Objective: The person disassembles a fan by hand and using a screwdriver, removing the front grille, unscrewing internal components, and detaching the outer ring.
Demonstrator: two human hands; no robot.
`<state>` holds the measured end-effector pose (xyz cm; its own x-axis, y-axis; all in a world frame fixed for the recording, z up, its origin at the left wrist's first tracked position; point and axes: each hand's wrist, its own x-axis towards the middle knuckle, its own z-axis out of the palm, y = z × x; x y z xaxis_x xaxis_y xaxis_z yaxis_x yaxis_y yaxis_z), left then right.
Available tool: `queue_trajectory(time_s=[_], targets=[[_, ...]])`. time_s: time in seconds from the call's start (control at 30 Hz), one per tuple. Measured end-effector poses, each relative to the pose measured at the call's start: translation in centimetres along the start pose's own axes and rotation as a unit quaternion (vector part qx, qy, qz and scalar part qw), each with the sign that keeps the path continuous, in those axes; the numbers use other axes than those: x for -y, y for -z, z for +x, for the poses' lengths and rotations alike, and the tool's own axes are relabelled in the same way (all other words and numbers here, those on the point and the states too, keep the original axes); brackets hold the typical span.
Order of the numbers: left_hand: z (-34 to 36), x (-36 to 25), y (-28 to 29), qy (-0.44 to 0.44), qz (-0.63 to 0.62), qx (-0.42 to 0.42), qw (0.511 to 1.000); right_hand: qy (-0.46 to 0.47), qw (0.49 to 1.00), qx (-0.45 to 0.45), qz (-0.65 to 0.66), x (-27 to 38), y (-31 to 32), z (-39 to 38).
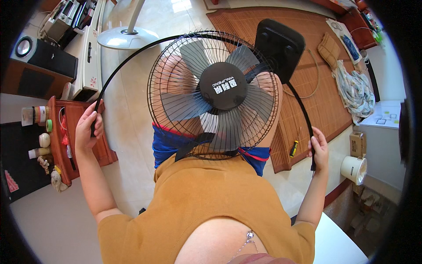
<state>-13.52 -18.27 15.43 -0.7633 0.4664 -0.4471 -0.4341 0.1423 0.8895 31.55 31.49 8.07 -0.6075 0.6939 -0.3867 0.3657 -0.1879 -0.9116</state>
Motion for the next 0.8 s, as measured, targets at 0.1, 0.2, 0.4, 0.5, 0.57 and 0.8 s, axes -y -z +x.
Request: queue_trajectory(time_s=[0.1, 0.2, 0.4, 0.5, 0.57, 0.8], targets=[[-0.9, 0.9, 0.1, -0.029, -0.002, 0.007, 1.0, -0.01, 1.0, 0.011, 0.016, -1.2, -0.2, -3.2], [-1.4, 1.3, -0.9, -0.045, 0.012, 0.016, 0.999, 0.029, 1.0, -0.004, -0.008, -1.2, -2.5, -5.8], [2.7, 1.1, -3.3, -0.1, -0.019, 0.053, 0.993, 0.137, 0.99, -0.033, 0.007, -1.2, -4.5, -5.6], [3.8, 0.3, -5.4, -0.093, -0.006, 0.076, 0.993, 0.172, 0.983, -0.054, -0.029, -1.0, -4.6, -5.5], [3.8, 0.0, -5.3, -0.098, 0.001, 0.078, 0.992, 0.164, 0.985, -0.049, -0.031, -1.0, -4.3, -6.0], [3.0, 0.4, -3.8, -0.079, 0.021, 0.081, 0.993, 0.114, 0.991, -0.014, -0.07, -2.7, -4.3, -8.8]])
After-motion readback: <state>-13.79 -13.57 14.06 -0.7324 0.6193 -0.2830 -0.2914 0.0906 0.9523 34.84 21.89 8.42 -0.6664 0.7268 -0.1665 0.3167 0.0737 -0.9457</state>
